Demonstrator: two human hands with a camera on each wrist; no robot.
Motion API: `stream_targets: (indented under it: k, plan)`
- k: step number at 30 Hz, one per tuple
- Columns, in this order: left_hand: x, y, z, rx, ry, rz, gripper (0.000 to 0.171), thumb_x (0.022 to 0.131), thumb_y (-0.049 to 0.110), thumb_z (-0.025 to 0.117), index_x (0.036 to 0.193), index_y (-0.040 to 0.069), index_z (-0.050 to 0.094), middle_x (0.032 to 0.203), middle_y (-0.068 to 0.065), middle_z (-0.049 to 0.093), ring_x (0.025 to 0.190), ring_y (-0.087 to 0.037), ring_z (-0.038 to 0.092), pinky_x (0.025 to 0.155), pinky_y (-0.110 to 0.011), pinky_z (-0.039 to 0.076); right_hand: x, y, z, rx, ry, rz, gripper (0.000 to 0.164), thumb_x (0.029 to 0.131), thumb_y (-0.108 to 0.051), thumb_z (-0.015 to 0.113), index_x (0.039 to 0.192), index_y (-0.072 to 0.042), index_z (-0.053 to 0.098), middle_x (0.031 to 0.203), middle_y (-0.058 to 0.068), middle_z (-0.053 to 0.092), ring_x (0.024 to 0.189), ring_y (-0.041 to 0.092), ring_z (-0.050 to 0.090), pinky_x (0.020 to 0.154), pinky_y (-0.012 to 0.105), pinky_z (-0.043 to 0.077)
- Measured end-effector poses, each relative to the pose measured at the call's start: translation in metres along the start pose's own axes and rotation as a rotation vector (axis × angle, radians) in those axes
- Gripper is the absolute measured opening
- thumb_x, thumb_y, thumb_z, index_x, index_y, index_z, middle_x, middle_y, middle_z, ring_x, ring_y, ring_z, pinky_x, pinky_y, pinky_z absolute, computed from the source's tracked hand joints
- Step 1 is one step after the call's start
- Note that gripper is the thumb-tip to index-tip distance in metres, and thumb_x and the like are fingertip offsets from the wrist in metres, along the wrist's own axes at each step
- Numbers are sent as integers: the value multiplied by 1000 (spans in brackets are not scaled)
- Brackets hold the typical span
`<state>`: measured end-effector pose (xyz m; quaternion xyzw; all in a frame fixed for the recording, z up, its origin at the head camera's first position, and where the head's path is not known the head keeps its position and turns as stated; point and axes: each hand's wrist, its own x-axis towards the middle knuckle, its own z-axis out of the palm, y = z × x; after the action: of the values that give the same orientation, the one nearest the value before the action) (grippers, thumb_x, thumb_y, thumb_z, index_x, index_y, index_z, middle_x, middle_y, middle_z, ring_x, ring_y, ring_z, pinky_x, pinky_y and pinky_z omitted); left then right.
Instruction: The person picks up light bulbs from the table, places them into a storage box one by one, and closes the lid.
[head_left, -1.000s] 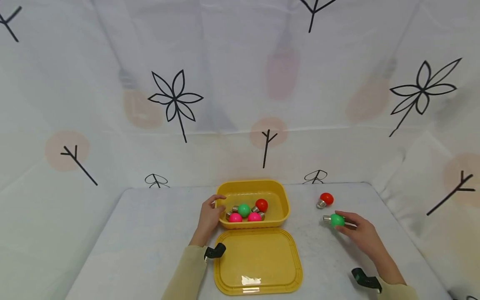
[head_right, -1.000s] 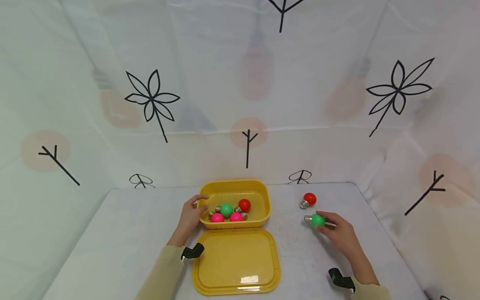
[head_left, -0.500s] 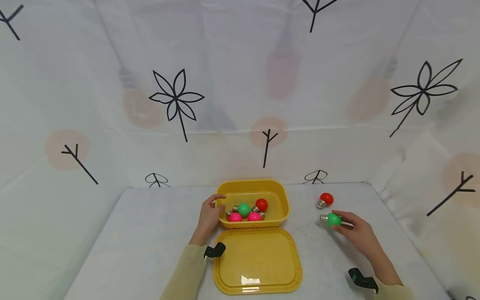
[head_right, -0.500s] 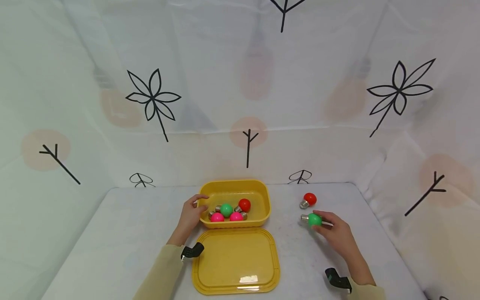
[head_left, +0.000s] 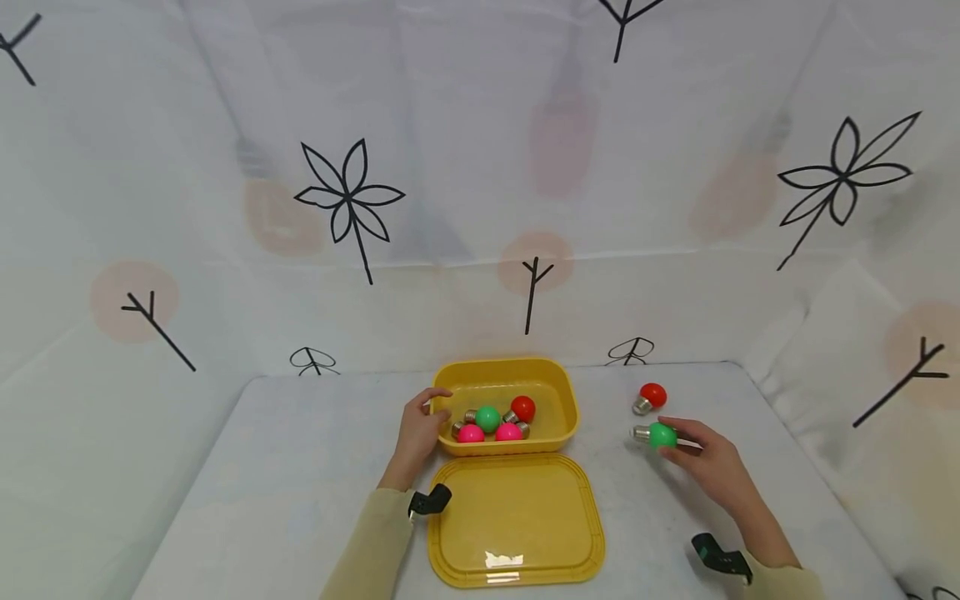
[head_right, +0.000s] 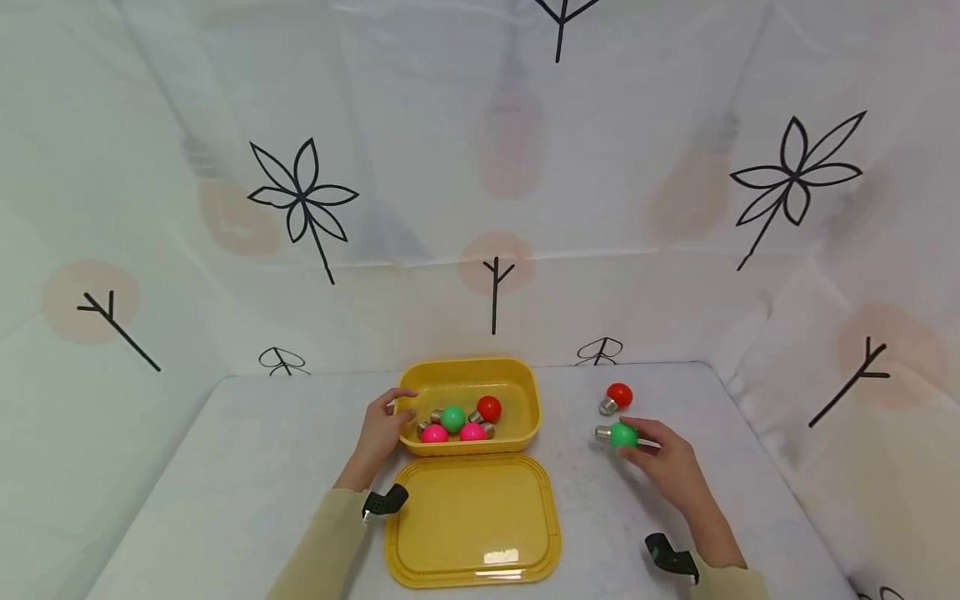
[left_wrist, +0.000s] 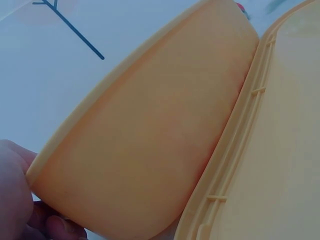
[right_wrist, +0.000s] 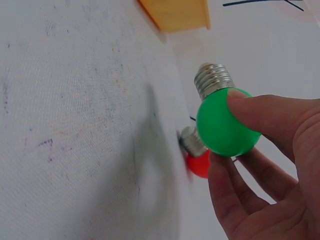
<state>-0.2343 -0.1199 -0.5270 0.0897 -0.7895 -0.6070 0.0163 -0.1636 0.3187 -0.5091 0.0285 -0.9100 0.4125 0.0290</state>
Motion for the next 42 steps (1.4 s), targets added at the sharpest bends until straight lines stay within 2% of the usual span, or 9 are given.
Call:
stream_targets:
  k: [5, 12, 16, 20, 27, 38, 42]
  plan:
    - [-1, 0, 0, 5, 4, -6, 27, 89, 3, 64, 113, 13, 70, 143, -12, 51, 74, -20, 50, 58, -26, 41, -1, -4, 3, 18, -1, 6, 51, 89, -11, 74, 136, -1, 56, 133, 23, 55, 118, 42, 55, 88, 41, 52]
    - [-2, 1, 1, 11, 1, -12, 27, 90, 2, 63, 114, 13, 70, 144, -12, 49, 84, -22, 54, 62, -25, 47, -1, -6, 6, 25, 1, -5, 51, 89, -9, 74, 136, -1, 57, 133, 23, 55, 118, 42, 55, 88, 41, 52]
    - [-2, 3, 1, 9, 2, -10, 27, 90, 2, 64, 114, 14, 70, 143, -12, 51, 81, -23, 54, 63, -26, 47, -1, -7, 6, 27, 8, -23, 52, 88, -11, 75, 136, -2, 57, 133, 22, 56, 117, 41, 55, 86, 33, 54]
    - [-1, 2, 1, 12, 9, -15, 27, 90, 2, 64, 113, 15, 70, 141, -12, 52, 85, -23, 54, 65, -26, 49, 0, -10, 8, 46, 2, -30, 51, 89, -11, 75, 136, -3, 57, 133, 21, 56, 117, 40, 56, 85, 27, 53]
    - [-2, 3, 1, 17, 16, -29, 27, 89, 2, 64, 113, 15, 70, 144, -12, 50, 99, -27, 55, 72, -30, 53, 2, -19, 17, 91, -39, -18, 51, 90, -9, 73, 137, -3, 56, 133, 19, 57, 118, 39, 55, 87, 35, 54]
    - [-1, 3, 1, 23, 18, -28, 26, 90, 3, 64, 113, 15, 70, 147, -11, 48, 116, -30, 50, 88, -41, 54, 6, -24, 27, 74, -34, -38, 50, 88, -9, 75, 135, -4, 58, 131, 17, 59, 118, 37, 56, 89, 39, 53]
    - [-1, 2, 1, 24, 19, -26, 27, 90, 3, 64, 113, 15, 70, 147, -12, 48, 116, -30, 49, 87, -39, 54, 9, -28, 28, 53, -33, -48, 49, 88, -9, 75, 134, -4, 59, 131, 16, 59, 118, 36, 56, 89, 41, 53]
